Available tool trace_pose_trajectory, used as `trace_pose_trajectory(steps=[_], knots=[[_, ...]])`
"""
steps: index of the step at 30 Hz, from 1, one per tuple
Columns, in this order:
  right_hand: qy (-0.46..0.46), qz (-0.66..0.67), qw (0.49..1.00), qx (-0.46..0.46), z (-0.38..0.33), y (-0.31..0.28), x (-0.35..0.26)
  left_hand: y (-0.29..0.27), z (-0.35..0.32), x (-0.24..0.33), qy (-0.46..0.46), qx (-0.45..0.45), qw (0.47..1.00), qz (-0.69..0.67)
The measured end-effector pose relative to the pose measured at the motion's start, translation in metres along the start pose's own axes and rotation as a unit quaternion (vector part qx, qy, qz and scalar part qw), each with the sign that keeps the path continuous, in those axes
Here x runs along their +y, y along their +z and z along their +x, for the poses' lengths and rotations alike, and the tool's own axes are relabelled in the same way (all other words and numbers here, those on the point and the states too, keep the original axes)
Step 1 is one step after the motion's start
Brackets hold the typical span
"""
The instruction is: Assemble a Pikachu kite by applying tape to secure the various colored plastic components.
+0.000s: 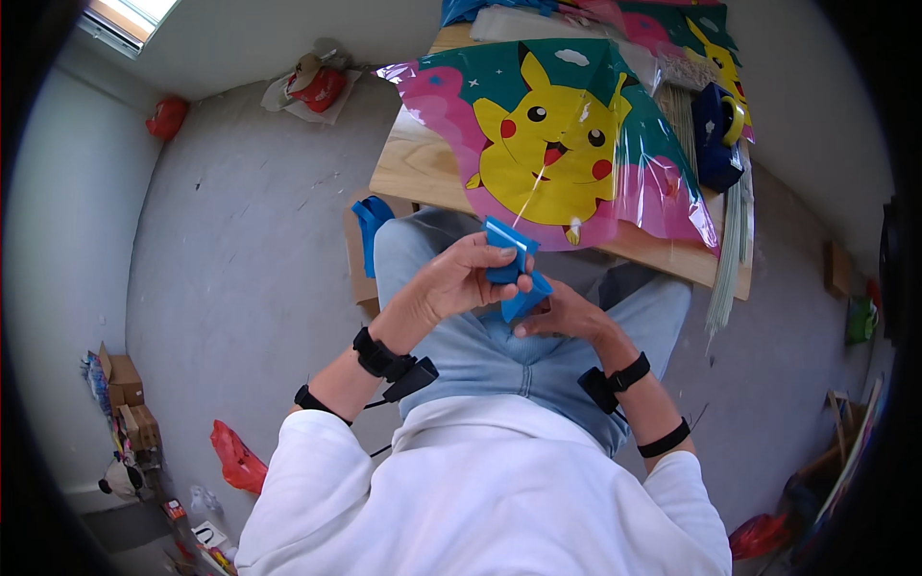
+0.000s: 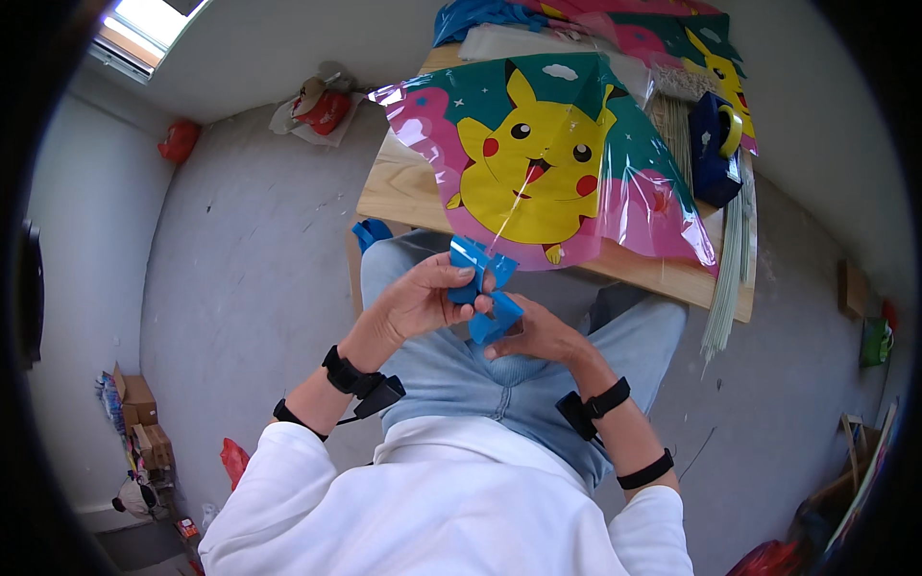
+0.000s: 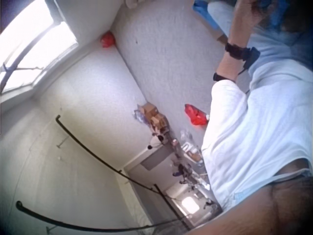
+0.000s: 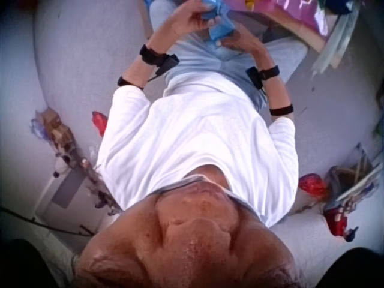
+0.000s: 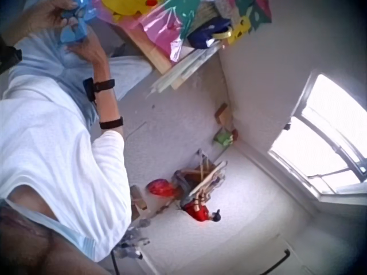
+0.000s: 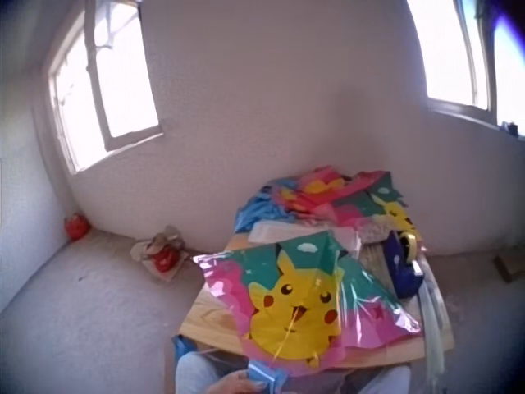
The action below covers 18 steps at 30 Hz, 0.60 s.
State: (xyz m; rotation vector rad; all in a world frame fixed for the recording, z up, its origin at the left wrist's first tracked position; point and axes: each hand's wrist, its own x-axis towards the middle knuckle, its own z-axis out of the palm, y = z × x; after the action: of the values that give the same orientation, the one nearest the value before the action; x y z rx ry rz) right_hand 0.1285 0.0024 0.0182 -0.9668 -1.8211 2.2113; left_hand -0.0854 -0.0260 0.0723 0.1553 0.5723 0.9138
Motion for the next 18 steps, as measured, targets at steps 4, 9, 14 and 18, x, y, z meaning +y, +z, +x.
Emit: trace_pose_trajectory(steps=[4, 9, 14, 18], knots=[[0.008, 0.06, 0.998, 0.03, 0.016, 0.017, 0.005, 0.002, 0.023, 0.016, 0.037, -0.024, 0.999, -0.016], [0.009, 0.258, 0.966, 0.03, -0.002, 0.002, -0.05, -0.024, 0.016, 0.032, 0.035, 0.016, 0.998, 0.059], [-0.082, 0.38, 0.918, 0.075, 0.018, -0.023, -0.093, -0.052, 0.004, 0.011, 0.089, 0.051, 0.991, 0.084], [-0.089, 0.411, 0.898, 0.133, 0.044, -0.039, -0.116, -0.044, -0.008, -0.023, 0.017, -0.106, 0.991, 0.078]])
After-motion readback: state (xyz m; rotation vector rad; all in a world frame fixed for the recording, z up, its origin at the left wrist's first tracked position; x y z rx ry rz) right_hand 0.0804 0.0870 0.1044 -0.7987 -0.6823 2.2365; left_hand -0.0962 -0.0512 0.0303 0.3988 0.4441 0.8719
